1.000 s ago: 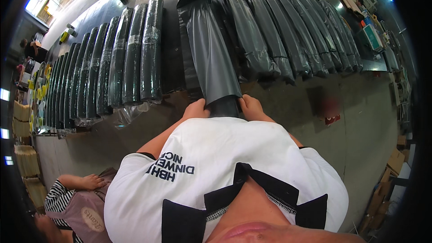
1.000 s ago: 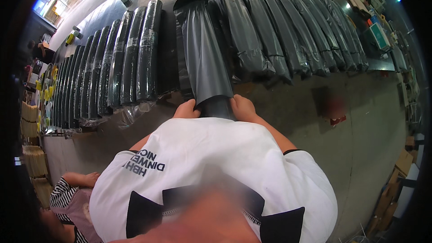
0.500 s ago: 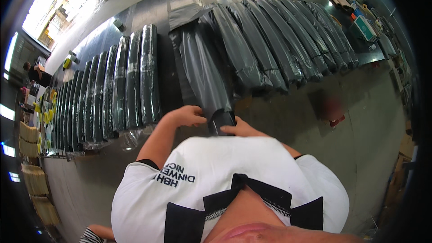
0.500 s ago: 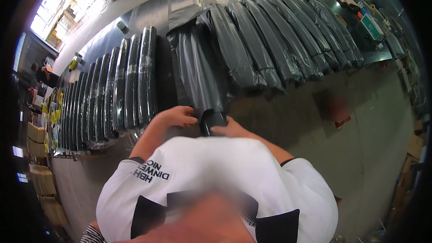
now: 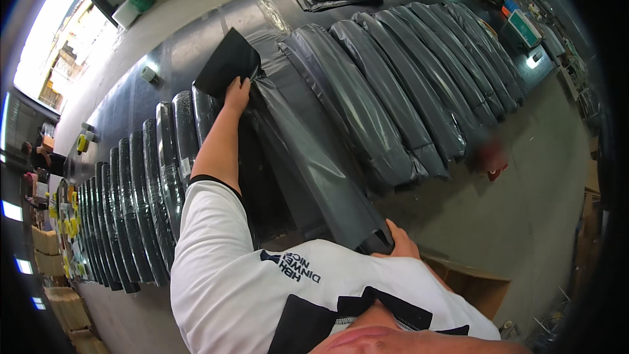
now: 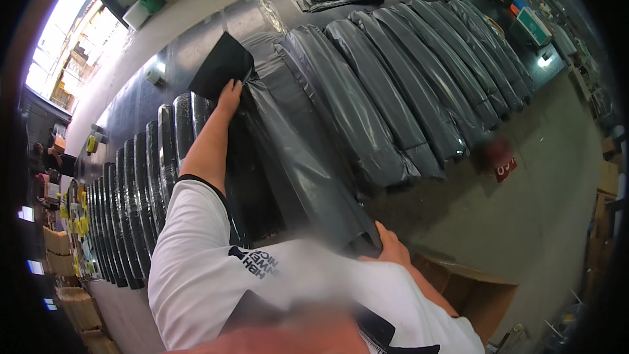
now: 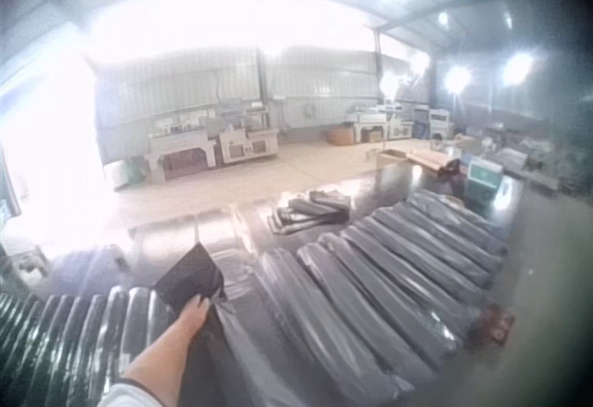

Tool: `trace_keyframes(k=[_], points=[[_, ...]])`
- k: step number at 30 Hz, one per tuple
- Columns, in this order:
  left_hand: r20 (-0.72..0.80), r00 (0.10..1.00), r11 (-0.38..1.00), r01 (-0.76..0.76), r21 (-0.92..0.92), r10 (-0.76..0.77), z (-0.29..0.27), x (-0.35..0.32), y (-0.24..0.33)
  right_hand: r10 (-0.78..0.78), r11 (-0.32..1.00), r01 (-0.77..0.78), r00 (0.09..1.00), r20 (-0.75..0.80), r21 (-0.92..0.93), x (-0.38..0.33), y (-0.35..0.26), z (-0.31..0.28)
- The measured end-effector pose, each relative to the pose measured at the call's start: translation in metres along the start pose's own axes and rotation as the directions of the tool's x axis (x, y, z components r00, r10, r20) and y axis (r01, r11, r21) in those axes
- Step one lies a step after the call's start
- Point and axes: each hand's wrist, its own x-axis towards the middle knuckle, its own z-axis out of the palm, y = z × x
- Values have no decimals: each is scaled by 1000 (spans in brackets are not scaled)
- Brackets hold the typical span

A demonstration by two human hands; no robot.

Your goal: The person wraps cylindrical items in gray plastic sleeves by hand, sliding each item into a sleeve, folding the ends inward, and lining them up in a row on a long work table.

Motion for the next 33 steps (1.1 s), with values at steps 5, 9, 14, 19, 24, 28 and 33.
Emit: trace_keyframes(k=[5, 9, 14, 19, 24, 28, 33], points=[[297, 946, 988, 104, 110, -132, 17, 67, -28, -5, 978, 25, 995, -97, 205, -12, 39, 22], [273, 950, 988, 140, 60, -151, 36, 69, -23, 115, 970, -89, 988, -106, 228, -30, 66, 21], [-81, 982, 935, -133, 328, 168, 33, 13, 74, 60, 987, -51, 997, -53, 150, -23, 53, 0], [604, 657, 741, -653, 156, 452, 33, -114, 212, 20, 970, 19, 987, -159, 241, -20, 88, 40], [719, 463, 697, -716, -41, 518, 31, -177, 228, 104, 839, -30, 989, -106, 543, 8, 29, 29], [814, 405, 813, -566, -135, 417, 46, -196, 250, 33, 520, -94, 995, 90, 849, 41, -21, 28], [841, 328, 711, -697, -93, 431, 38, -257, 269, -271, 357, -18, 955, 122, 934, 40, 15, 70]])
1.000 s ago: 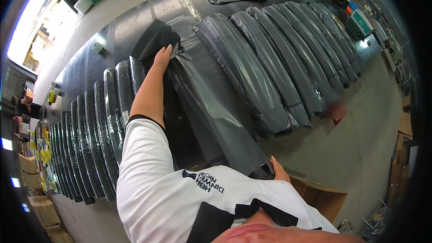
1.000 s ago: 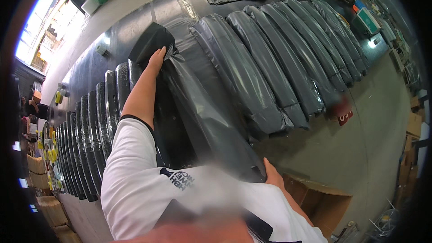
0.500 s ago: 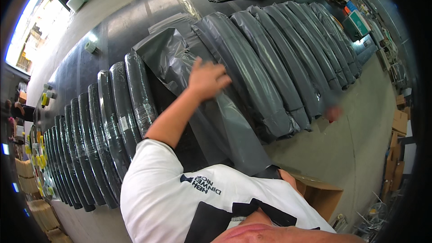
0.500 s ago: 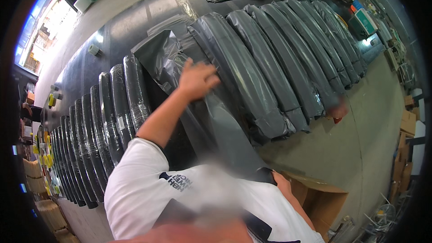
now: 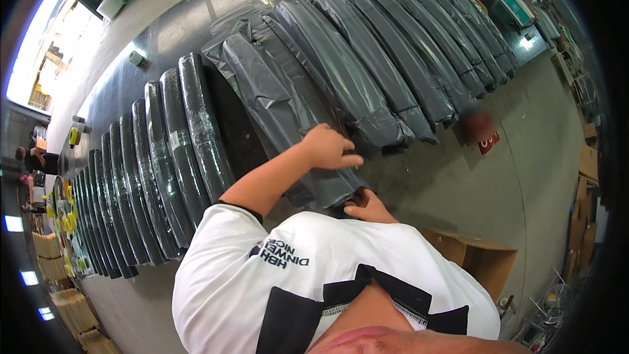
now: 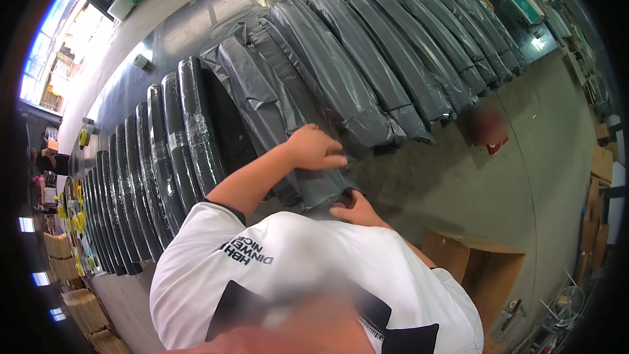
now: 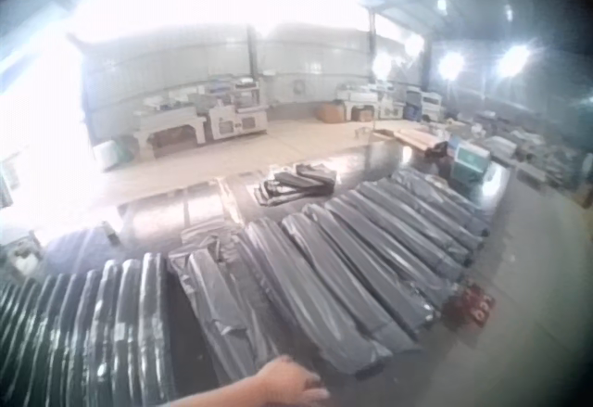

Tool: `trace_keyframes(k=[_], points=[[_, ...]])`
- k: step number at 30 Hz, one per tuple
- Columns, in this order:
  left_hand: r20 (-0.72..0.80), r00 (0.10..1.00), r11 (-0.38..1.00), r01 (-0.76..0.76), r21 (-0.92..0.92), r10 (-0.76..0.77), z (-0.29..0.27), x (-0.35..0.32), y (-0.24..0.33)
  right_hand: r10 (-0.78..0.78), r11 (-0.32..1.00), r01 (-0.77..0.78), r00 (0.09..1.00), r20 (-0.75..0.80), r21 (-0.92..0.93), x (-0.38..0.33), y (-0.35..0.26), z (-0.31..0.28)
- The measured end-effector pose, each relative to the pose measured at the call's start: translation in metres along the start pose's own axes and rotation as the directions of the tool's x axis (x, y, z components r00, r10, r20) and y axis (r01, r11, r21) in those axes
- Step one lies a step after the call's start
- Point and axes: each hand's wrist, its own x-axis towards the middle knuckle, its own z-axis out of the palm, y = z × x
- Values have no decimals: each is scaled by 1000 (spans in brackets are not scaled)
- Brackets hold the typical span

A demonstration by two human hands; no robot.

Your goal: The person wraps cylindrical items in gray plastic sleeves by hand, sliding each item into a sleeve, folding the ends inward, and lining them up in a row on a long work table.

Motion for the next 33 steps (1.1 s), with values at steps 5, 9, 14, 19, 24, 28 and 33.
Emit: trace_keyframes(k=[5, 9, 14, 19, 24, 28, 33], points=[[24, 999, 992, -32, 124, 29, 43, -13, 19, 197, 937, -243, 961, -194, -250, 4, 25, -13], [-12, 999, 991, -36, 128, 38, 50, -13, 22, 397, 899, -410, 911, 107, 152, 7, 18, 6], [-272, 958, 996, -93, -11, 86, 38, 6, 42, -20, 987, 50, 982, 187, -154, 31, 31, 12], [-293, 950, 994, -112, -13, 103, 32, 3, 48, -196, 308, 188, 972, 131, -933, 82, 37, 20], [-419, 905, 992, -109, -61, 73, 43, -9, 48, -132, -101, 137, 980, 150, -985, 90, 29, 40], [-499, 858, 980, -183, -73, 123, 24, 6, 51, -134, -106, 150, 977, 164, -983, 100, 33, 36], [-112, 992, 998, -54, -19, 51, 24, 17, 48, -155, -36, 166, 973, 170, -985, 94, 31, 39]])
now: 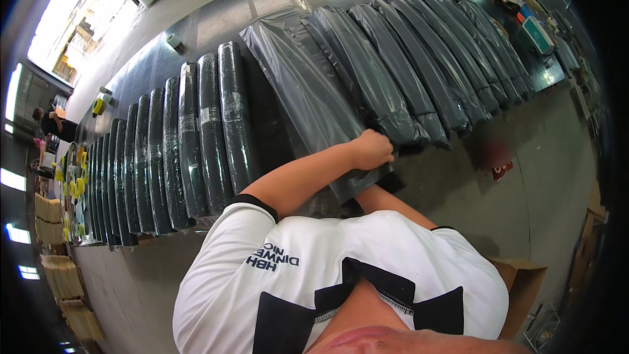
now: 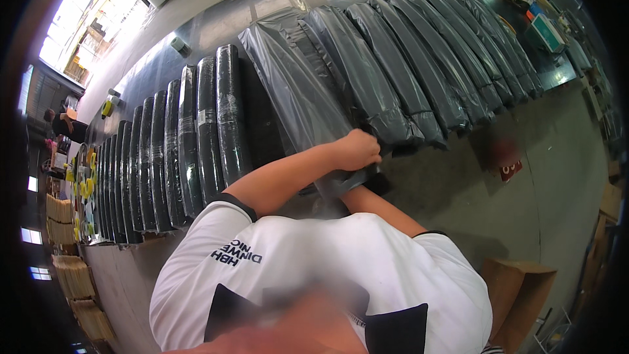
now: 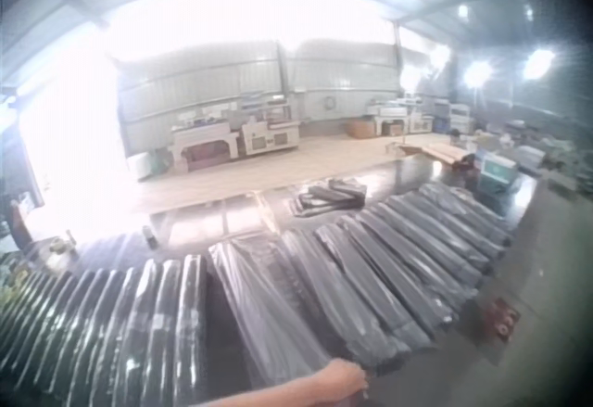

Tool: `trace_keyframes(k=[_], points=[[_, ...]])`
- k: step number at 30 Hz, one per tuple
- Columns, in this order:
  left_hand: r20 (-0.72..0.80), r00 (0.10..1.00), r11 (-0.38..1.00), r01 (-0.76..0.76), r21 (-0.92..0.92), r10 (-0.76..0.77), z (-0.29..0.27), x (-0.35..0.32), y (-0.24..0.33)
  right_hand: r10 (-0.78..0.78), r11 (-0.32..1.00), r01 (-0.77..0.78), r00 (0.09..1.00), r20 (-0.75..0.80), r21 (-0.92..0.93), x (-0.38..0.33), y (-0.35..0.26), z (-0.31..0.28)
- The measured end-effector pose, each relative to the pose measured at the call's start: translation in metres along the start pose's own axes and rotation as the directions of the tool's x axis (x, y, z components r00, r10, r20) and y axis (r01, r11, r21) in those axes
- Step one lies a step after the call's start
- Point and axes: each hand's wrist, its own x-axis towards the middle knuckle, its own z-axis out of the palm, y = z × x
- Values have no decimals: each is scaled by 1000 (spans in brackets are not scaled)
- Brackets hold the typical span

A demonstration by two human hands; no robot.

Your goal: The person wraps cylindrical items in gray plastic sleeves by hand, sliding each item into a sleeve, folding the ends inward, and lining them up in a row on a long work table.

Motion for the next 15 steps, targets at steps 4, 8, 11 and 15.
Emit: trace_keyframes(k=[4, 8, 11, 15], points=[[-192, 981, 987, -13, -158, -18, 7, -45, -2, 8, 999, -8, 1000, -16, 49, -4, 3, -1], [-819, 301, 833, 439, -335, -488, 10, -118, -18, -5, 995, 6, 1000, -10, 95, -3, 2, -5], [-81, 170, 117, 211, -971, -982, 73, -152, -62, -24, 990, 25, 1000, -9, 139, -8, 0, -11], [401, 405, -365, 168, -916, -822, 60, -143, -28, -43, 968, 36, 999, 21, 250, -15, 1, -18]])
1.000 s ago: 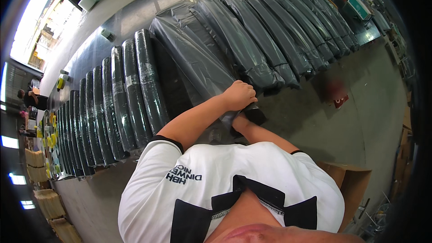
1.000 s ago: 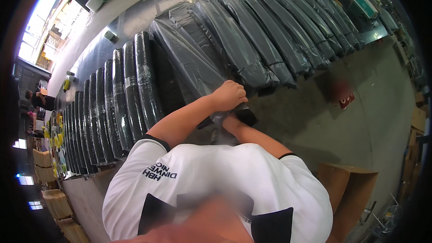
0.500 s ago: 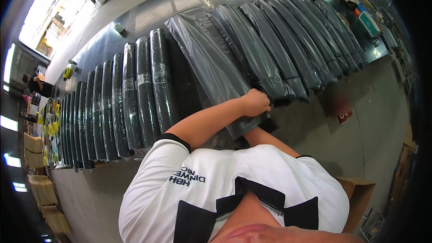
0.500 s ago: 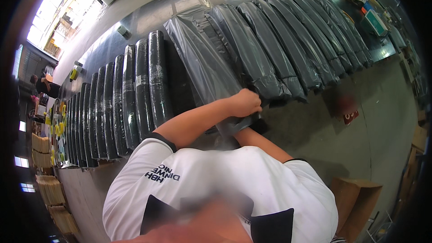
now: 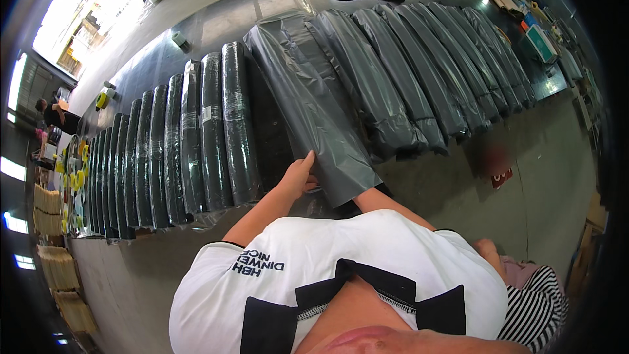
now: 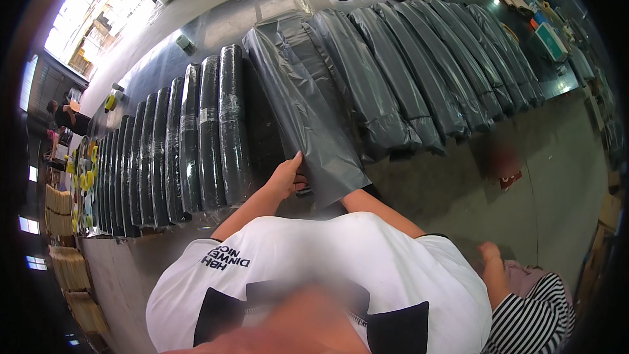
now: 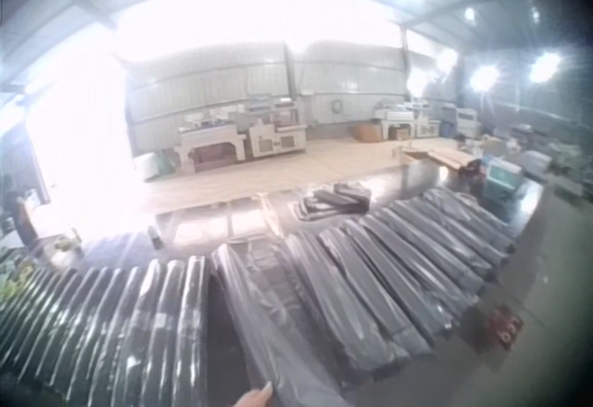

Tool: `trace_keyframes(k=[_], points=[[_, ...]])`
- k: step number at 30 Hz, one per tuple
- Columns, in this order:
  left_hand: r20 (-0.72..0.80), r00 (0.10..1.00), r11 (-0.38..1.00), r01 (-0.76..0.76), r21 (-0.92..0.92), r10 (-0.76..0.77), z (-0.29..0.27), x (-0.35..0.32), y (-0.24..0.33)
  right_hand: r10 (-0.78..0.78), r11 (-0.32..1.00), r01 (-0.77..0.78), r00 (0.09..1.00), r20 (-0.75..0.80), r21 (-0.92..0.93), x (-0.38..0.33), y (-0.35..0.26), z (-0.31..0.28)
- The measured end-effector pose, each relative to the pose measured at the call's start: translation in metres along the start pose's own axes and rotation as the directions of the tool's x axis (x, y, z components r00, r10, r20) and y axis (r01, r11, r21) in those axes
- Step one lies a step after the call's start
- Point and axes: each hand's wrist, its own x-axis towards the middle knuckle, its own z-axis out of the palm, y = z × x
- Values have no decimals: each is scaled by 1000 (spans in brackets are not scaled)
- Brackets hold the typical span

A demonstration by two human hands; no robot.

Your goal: The person wraps cylindrical items in gray plastic sleeves by hand, sliding each item into a sleeve, folding the ends inward, and lining them up in a row on a long work table.

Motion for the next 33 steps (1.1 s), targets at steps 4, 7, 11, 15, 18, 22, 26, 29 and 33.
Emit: trace_keyframes(k=[4, 7, 11, 15, 18, 22, 26, 29, 33], points=[[70, 997, 984, 30, -174, -18, -9, -3, -5, 4, 987, -10, 999, 37, 160, -13, -6, -16], [147, 985, 992, 99, -72, -88, -1, -8, -7, 11, 963, -15, 1000, 17, 270, -17, -8, -19], [180, 981, 956, -124, 265, 77, 11, -11, -13, 4, 934, 11, 999, -41, 358, 4, -17, -4], [271, 952, 914, -230, 335, 141, -5, -22, -5, -11, 917, 33, 998, -57, 397, 11, -20, 7], [278, 958, 885, -186, 426, 68, -35, -19, -14, -21, 906, 48, 997, -70, 420, 10, -23, 11], [265, 964, 953, -54, 298, -29, -33, -28, -28, -30, 898, 58, 997, -72, 436, 8, -25, 12], [288, 958, 973, -62, 224, -5, -18, -39, -12, -35, 891, 69, 996, -84, 448, 11, -26, 13], [278, 960, 948, -70, 310, -20, -33, -29, -24, -59, 883, 86, 996, -72, 461, 12, -32, 15], [159, 985, 979, 40, 198, -72, -26, -50, -10, -65, 878, 90, 996, -69, 469, 17, -32, 15]])
